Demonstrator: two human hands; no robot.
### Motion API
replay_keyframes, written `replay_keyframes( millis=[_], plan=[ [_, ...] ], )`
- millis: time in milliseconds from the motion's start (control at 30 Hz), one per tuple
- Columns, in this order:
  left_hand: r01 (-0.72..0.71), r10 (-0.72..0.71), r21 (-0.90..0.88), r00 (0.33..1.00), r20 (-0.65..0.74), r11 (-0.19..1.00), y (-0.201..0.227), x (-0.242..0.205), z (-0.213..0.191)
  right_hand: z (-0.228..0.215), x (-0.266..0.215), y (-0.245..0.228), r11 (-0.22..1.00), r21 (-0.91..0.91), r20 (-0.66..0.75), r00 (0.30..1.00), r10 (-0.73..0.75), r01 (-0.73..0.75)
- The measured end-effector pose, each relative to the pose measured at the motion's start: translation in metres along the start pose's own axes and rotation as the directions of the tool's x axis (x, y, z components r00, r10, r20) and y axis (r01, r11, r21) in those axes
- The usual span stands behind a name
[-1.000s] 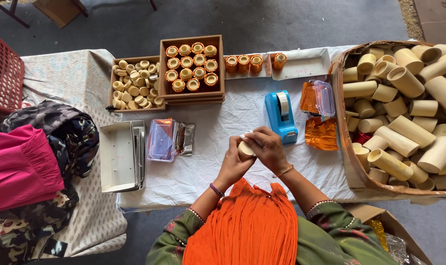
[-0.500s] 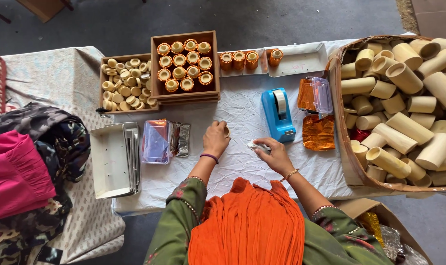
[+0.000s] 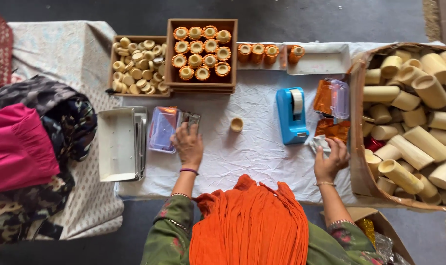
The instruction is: Wrapping small cylindrical rings with metallic foil and securing them with tape.
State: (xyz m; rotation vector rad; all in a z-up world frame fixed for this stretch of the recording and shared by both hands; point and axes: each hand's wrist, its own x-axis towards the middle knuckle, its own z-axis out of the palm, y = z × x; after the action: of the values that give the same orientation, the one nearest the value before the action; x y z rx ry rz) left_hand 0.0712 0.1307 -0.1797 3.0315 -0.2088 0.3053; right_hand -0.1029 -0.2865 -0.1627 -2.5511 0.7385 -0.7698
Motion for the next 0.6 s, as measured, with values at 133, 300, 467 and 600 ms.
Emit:
replay_keyframes(
  millis=[133, 300, 467, 600],
  plan=[
    [0.140, -0.134, 0.069, 0.988, -0.078, 0.988, -0.049, 0.007, -0.045, -0.001, -0.014, -0.032, 0.997, 0.028, 0.053, 0.996, -0.071, 0.070],
    [0.247, -0.246, -0.395, 0.968, 0.055, 0.885, -0.086, 0.009, -0.031, 0.021, -0.012, -0.106, 0.882, 0.327, 0.227, 0.878, -0.421, 0.338],
    [0.258, -0.240, -0.325, 0.966, 0.094, 0.910, -0.083, 0.020, -0.051, 0.049, 0.000, -0.185, 0.727, 0.553, 0.263, 0.742, -0.616, 0.408],
    [0.207, -0.215, -0.320, 0.976, 0.011, 0.924, -0.083, 0.029, -0.073, 0.071, 0.001, -0.229, 0.680, 0.601, 0.361, 0.617, -0.700, 0.420]
  ],
)
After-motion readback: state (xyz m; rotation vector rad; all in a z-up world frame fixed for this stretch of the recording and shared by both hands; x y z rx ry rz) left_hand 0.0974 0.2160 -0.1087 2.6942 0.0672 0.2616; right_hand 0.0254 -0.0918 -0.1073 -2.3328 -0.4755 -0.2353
